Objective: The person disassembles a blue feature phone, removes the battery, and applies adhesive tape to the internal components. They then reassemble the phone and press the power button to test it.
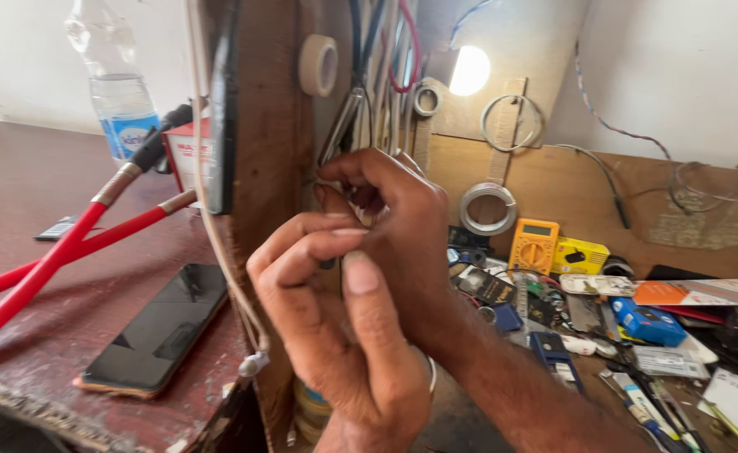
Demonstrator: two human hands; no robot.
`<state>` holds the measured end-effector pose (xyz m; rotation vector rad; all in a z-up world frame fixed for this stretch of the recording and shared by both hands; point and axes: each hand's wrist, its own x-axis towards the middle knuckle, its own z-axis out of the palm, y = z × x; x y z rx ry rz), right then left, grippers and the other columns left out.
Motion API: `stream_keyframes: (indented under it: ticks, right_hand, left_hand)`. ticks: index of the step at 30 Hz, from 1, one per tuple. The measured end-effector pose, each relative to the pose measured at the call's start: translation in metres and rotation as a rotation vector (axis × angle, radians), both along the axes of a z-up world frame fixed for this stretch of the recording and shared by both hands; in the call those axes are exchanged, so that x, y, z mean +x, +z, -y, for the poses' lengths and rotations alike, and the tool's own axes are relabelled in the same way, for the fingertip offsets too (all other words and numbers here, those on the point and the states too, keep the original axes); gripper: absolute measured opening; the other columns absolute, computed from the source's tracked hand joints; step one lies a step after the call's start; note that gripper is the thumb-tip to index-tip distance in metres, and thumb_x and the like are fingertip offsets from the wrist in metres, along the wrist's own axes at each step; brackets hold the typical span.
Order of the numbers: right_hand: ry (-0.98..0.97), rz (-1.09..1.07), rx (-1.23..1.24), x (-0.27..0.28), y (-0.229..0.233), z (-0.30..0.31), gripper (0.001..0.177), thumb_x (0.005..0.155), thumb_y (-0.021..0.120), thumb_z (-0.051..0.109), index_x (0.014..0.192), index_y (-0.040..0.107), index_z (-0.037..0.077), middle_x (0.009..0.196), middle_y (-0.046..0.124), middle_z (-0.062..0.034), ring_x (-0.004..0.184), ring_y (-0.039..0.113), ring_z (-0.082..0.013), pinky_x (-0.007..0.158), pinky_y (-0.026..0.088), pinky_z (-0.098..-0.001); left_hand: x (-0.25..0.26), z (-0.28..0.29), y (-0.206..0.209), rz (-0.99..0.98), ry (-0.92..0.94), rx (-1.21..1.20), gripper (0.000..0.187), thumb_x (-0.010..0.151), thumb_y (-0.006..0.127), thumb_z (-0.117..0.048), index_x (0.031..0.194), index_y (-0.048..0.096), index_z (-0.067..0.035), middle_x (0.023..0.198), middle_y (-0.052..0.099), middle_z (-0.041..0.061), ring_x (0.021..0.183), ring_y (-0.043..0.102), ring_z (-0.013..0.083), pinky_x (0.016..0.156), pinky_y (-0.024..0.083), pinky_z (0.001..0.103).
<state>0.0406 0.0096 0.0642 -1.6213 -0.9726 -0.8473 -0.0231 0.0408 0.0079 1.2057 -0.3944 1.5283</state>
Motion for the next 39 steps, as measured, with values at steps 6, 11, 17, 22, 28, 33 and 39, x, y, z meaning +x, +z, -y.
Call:
stream_keyframes:
  ticks: [6,11,17,22,28,33,39]
  right_hand:
    - [-0.180,0.050,0.077,0.001,-0.050,0.051,0.023,0.092,0.078,0.007,0.113,0.071,0.002,0.098,0.072,-0.0056,0.086,0.066,-0.0097,0.078,0.056,-0.0253]
    - [-0.330,-0.201,0.115,0.036,-0.122,0.130,0.023,0.091,0.075,0.004,0.114,0.070,0.002,0.097,0.075,-0.0047,0.084,0.066,-0.0084,0.076,0.055,-0.0240]
    - [-0.501,-0.345,0.115,0.075,-0.193,0.205,0.033,0.089,0.075,0.003,0.120,0.064,0.001,0.096,0.077,-0.0077,0.081,0.071,-0.0108,0.072,0.056,-0.0252]
    - [-0.489,-0.349,0.152,0.098,-0.219,0.236,0.043,0.088,0.072,0.002,0.128,0.057,0.001,0.105,0.078,-0.0089,0.096,0.073,-0.0108,0.063,0.055,-0.0231]
    - [-0.434,-0.439,0.146,0.104,-0.225,0.249,0.043,0.089,0.073,0.003,0.128,0.057,0.002,0.106,0.078,-0.0100,0.102,0.074,-0.0109,0.067,0.058,-0.0207]
    - [-0.429,-0.472,0.135,0.101,-0.222,0.250,0.037,0.091,0.072,0.003,0.126,0.059,0.001,0.111,0.077,-0.0101,0.107,0.073,-0.0131,0.066,0.058,-0.0222]
    - [-0.503,-0.469,0.046,0.094,-0.219,0.246,0.037,0.090,0.073,0.003,0.125,0.060,0.000,0.110,0.078,-0.0108,0.107,0.074,-0.0140,0.072,0.062,-0.0252]
  left_hand:
    - [0.005,0.016,-0.024,-0.098,-0.050,0.049,0.010,0.112,0.051,-0.005,0.120,0.052,0.001,0.125,0.052,0.014,0.112,0.054,0.0196,0.105,0.045,0.034]
    - [0.054,0.052,-0.062,-0.404,-0.213,0.154,0.013,0.103,0.056,-0.006,0.115,0.058,0.000,0.109,0.062,0.013,0.103,0.062,0.0231,0.094,0.050,0.036]
    - [0.142,0.111,-0.120,-0.628,-0.457,0.218,0.019,0.094,0.057,-0.003,0.112,0.063,0.001,0.103,0.069,0.016,0.096,0.071,0.0264,0.084,0.056,0.038]
    - [0.195,0.151,-0.162,-0.550,-0.512,0.280,0.023,0.094,0.058,-0.001,0.115,0.068,0.003,0.106,0.074,0.018,0.099,0.072,0.0274,0.090,0.056,0.038]
    - [0.218,0.161,-0.193,-0.734,-1.011,0.008,0.027,0.103,0.054,-0.008,0.124,0.069,0.002,0.107,0.075,0.009,0.090,0.070,0.0128,0.076,0.061,0.029]
    - [0.222,0.158,-0.200,-0.662,-1.154,-0.036,0.027,0.105,0.058,-0.012,0.122,0.071,0.005,0.102,0.074,0.007,0.089,0.070,0.0106,0.079,0.062,0.027]
    - [0.211,0.154,-0.198,-0.745,-1.195,-0.148,0.028,0.100,0.067,-0.017,0.116,0.070,0.006,0.100,0.075,0.009,0.089,0.071,0.0123,0.079,0.064,0.028]
